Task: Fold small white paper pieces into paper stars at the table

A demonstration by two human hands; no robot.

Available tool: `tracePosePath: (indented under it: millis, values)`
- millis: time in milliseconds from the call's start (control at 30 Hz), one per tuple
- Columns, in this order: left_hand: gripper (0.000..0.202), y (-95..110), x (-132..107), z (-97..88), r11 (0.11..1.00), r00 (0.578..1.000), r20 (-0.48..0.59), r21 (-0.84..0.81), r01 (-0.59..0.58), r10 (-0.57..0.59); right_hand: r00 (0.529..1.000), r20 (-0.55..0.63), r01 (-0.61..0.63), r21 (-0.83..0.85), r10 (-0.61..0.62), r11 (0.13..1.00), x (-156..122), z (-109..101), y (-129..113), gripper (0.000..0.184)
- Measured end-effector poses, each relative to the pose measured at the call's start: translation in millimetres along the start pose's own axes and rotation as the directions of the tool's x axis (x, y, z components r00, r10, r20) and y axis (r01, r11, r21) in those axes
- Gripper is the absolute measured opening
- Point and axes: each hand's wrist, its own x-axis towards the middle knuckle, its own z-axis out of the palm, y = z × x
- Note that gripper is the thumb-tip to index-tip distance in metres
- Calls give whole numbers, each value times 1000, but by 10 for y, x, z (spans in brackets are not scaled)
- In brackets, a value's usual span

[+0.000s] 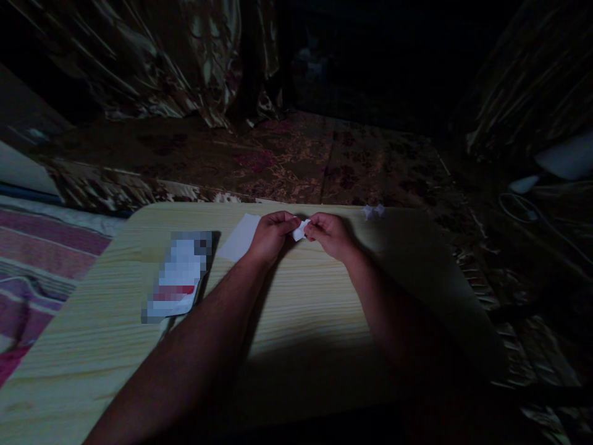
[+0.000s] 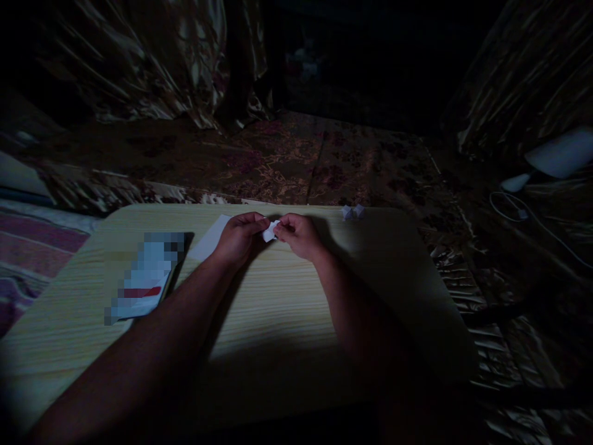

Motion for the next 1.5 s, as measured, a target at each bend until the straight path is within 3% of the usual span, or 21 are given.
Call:
tracePosePath:
  millis: [167,367,567,800,1167,1500]
  values:
    - [18,-23,15,-13,999,999,7,20,-40,40,1000,20,-11,26,11,1000,10,6,-6,34]
    - [19,-15,-23,-8,990,996,-20,113,-82,85,1000,16,-7,46,6,999,-11,3,-18,25]
    - [18,-44,-26,-13,974,994,-3,197,-108,111,998,-58,-5,-14,4,1000,-12,14,-18,12]
    - [19,-36,-40,5,965,992,-8,232,-120,125,999,-50,-9,-45,7,999,-18,9,-21,13]
    - [20,-38,-49,-1,957,992,69,264,-123,108,999,18,32,-43,-31,999,-29,-30,-25,15]
    - [19,2,-55,38,973,993,24,199,-119,117,999,-33,10,-24,-11,1000,-31,-24,-57,15]
